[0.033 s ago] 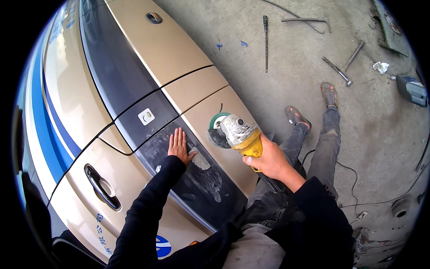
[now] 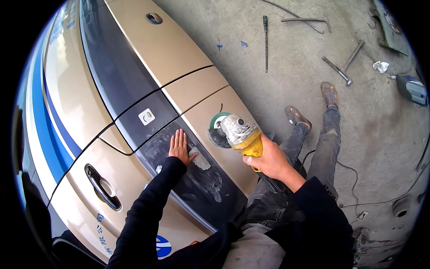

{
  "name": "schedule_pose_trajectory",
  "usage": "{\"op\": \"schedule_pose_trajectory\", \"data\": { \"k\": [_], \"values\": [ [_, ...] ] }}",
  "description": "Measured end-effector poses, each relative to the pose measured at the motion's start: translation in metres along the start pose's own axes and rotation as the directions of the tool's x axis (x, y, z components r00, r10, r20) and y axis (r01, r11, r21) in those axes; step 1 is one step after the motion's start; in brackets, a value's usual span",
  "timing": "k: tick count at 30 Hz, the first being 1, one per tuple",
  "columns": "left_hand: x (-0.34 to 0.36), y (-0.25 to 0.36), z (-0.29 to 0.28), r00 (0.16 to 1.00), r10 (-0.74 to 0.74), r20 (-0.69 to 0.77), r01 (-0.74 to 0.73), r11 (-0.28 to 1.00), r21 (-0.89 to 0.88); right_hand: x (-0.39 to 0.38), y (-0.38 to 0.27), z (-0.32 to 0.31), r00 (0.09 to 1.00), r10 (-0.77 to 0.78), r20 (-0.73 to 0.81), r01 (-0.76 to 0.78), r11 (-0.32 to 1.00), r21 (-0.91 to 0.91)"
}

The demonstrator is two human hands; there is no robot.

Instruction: The person uses an angle grinder to remove paint and surface material from the side of a beige and blue bus. The person moves the grinder across the vehicle's body, creating sparks and exposing the underlying metal. The person occasionally pauses to wipe the surface with their hand.

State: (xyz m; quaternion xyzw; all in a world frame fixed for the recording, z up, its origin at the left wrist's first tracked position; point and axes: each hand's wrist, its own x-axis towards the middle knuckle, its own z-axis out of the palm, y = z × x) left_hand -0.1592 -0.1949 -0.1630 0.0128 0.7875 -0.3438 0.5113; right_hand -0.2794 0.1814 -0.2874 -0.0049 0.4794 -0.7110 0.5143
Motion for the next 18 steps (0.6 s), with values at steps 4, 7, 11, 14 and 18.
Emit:
{"op": "schedule_pose_trajectory", "data": {
  "k": [4, 7, 11, 14, 18],
  "values": [
    [-0.016, 0.006, 0.006, 0.999, 0.043, 0.009, -0.043, 0.999, -0.023, -0.004, -0.003, -0.003, 1.000, 0.024, -0.001, -0.024, 0.998, 0.055],
    [-0.027, 0.007, 0.008, 0.998, 0.065, 0.022, -0.065, 0.997, -0.037, -0.006, -0.007, -0.005, 1.000, 0.013, -0.012, -0.012, 0.997, 0.072],
    [-0.054, 0.015, -0.004, 0.993, 0.112, 0.027, -0.109, 0.990, -0.091, -0.009, -0.012, -0.005, 1.000, 0.011, -0.028, -0.010, 0.999, 0.049],
    [-0.093, 0.048, -0.017, 0.982, 0.166, 0.096, -0.068, 0.769, -0.635, -0.002, -0.002, 0.004, 1.000, 0.006, -0.001, -0.006, 0.998, 0.061],
    [-0.115, 0.120, -0.079, 0.978, 0.173, 0.118, 0.184, -0.439, -0.879, 0.023, 0.009, 0.045, 0.994, 0.074, 0.084, -0.073, 0.997, -0.016]
  ]
}}
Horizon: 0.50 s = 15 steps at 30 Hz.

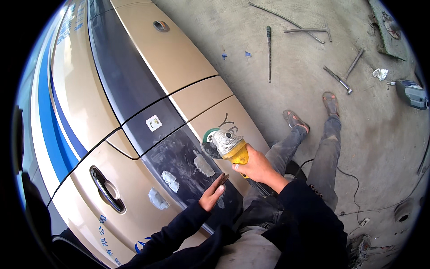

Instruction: The person uses an angle grinder to remove paint and surface material from the side of a beige and blue bus. The person moves the grinder across the vehicle's body, creating sparks and exposing the underlying metal. The person occasionally pauses to wipe the surface with their hand.

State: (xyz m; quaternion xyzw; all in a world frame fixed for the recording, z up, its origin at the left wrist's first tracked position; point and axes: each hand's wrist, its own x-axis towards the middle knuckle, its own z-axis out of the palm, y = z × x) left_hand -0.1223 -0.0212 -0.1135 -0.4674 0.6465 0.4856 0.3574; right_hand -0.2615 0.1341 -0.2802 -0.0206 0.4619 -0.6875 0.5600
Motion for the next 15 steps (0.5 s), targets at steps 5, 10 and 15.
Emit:
{"op": "schedule_pose_trajectory", "data": {
  "k": [5, 10, 15],
  "values": [
    [0.039, 0.005, 0.021, 0.968, -0.142, -0.206, -0.006, 0.810, -0.586, 0.044, 0.034, 0.071, 0.998, 0.036, 0.050, -0.023, 0.970, -0.242],
    [0.082, -0.017, -0.017, 0.942, -0.160, -0.294, -0.108, 0.685, -0.721, 0.065, 0.056, 0.110, 0.995, 0.006, 0.099, 0.010, 0.987, -0.160],
    [0.085, -0.032, -0.029, 0.916, -0.225, -0.332, -0.088, 0.695, -0.714, 0.072, 0.061, 0.121, 0.990, 0.035, 0.135, -0.009, 0.982, -0.186]
  ]
}}
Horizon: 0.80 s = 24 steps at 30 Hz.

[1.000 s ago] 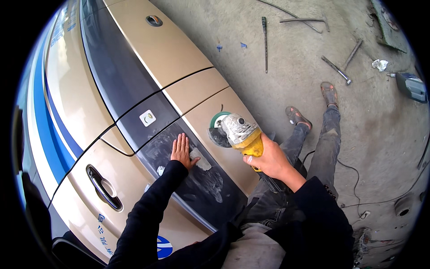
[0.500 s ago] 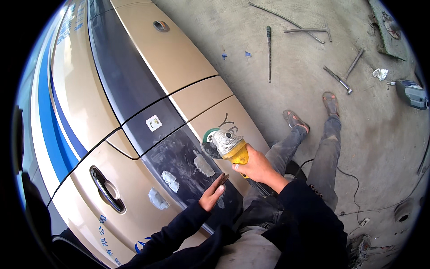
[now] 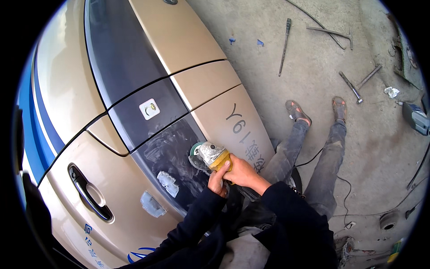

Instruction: The person uses an angle grinder to remove paint and surface material from the side of a beige and blue bus. The person moves the grinder across the vehicle's body, creating sparks and exposing the underlying metal. The person occasionally pauses to wipe the surface with their hand.

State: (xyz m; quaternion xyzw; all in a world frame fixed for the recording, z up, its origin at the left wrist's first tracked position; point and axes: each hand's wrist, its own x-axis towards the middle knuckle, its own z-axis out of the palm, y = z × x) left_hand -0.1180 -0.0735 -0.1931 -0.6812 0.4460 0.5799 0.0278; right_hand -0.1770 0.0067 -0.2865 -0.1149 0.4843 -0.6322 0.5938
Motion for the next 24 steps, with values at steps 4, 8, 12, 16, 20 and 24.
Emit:
{"op": "schedule_pose_trajectory", "data": {
  "k": [4, 8, 12, 16, 20, 24],
  "values": [
    [0.009, 0.007, -0.003, 1.000, 0.023, -0.002, -0.023, 0.999, -0.027, 0.009, -0.009, 0.003, 1.000, 0.013, -0.022, -0.011, 0.998, 0.063],
    [0.004, 0.013, 0.001, 0.999, 0.053, -0.001, -0.053, 0.998, 0.029, 0.016, -0.010, 0.002, 1.000, -0.007, 0.011, 0.006, 0.993, 0.117],
    [-0.011, 0.001, 0.001, 0.995, 0.082, -0.057, -0.080, 0.996, 0.037, 0.006, 0.001, 0.012, 0.996, -0.085, -0.026, 0.087, 0.991, 0.099],
    [0.006, 0.022, 0.002, 0.998, 0.010, 0.058, -0.007, 0.999, -0.051, 0.017, -0.001, 0.006, 1.000, 0.003, 0.020, -0.005, 0.990, 0.143],
    [-0.009, -0.004, 0.000, 0.998, 0.040, -0.043, -0.040, 0.999, -0.003, 0.000, 0.012, 0.014, 0.999, -0.033, -0.010, 0.034, 0.992, 0.119],
    [-0.007, -0.002, 0.002, 0.997, 0.067, -0.040, -0.067, 0.998, -0.007, 0.006, 0.008, 0.010, 0.999, 0.040, 0.008, -0.041, 0.987, 0.158]
  ]
}}
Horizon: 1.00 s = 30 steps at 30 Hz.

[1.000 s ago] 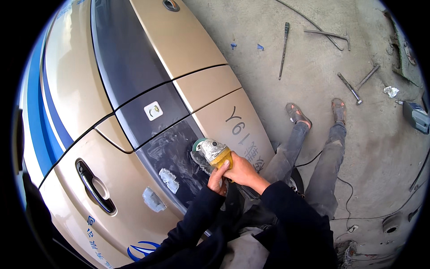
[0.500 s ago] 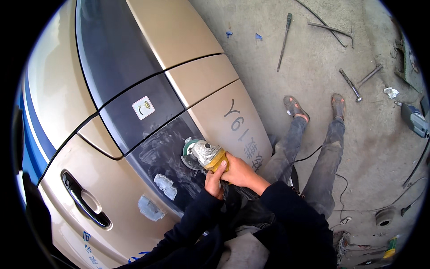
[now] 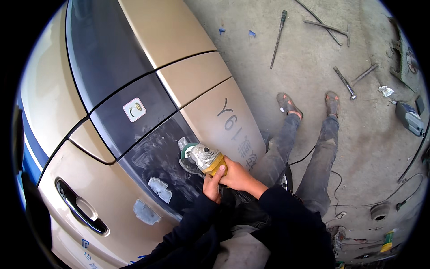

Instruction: The person uses an angle grinder to remove paint and surface material from the side of a beige and blue bus. The person moves the grinder across the vehicle's body, creating sparks and exposing the underlying metal. The person occasionally pauses to wipe the surface with their hand.

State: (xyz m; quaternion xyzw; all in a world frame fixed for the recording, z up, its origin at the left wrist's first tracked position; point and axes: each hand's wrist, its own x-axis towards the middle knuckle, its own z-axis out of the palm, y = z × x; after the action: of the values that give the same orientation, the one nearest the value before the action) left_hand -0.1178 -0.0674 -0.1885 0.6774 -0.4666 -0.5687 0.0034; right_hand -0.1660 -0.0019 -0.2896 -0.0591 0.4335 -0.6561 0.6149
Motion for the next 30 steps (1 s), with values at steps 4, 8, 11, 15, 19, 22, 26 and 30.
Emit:
{"op": "schedule_pose_trajectory", "data": {
  "k": [4, 8, 11, 15, 19, 22, 26, 30],
  "values": [
    [0.014, 0.004, -0.006, 0.997, -0.043, 0.058, 0.040, 0.997, 0.060, 0.004, -0.002, 0.001, 0.999, -0.017, -0.033, 0.018, 0.999, 0.030],
    [-0.011, -0.012, -0.009, 0.999, -0.040, 0.025, 0.037, 0.993, 0.111, -0.020, 0.015, 0.010, 0.985, -0.164, -0.049, 0.163, 0.987, -0.007],
    [0.008, -0.002, -0.006, 0.997, -0.044, 0.057, 0.042, 0.999, 0.025, -0.001, 0.003, 0.002, 0.999, -0.033, -0.009, 0.034, 0.998, 0.047],
    [0.008, -0.007, -0.003, 0.999, -0.030, 0.024, 0.029, 0.999, 0.028, 0.000, 0.011, -0.002, 1.000, -0.014, 0.021, 0.014, 1.000, 0.005],
    [-0.009, -0.028, -0.003, 0.999, -0.051, -0.015, 0.051, 0.998, 0.028, -0.021, 0.023, -0.003, 0.998, -0.011, 0.066, 0.007, 0.998, 0.061],
    [0.005, -0.022, -0.002, 0.994, -0.096, 0.044, 0.096, 0.995, -0.007, -0.011, 0.023, -0.009, 0.995, 0.063, 0.073, -0.066, 0.997, 0.040],
    [-0.006, -0.034, -0.005, 0.996, -0.088, 0.016, 0.088, 0.995, 0.051, -0.024, 0.024, -0.008, 0.991, 0.105, 0.081, -0.107, 0.994, 0.017],
    [-0.019, -0.049, -0.009, 1.000, -0.030, 0.007, 0.030, 0.997, 0.066, -0.039, 0.036, 0.002, 0.999, -0.012, 0.044, 0.010, 0.999, 0.037]
  ]
}}
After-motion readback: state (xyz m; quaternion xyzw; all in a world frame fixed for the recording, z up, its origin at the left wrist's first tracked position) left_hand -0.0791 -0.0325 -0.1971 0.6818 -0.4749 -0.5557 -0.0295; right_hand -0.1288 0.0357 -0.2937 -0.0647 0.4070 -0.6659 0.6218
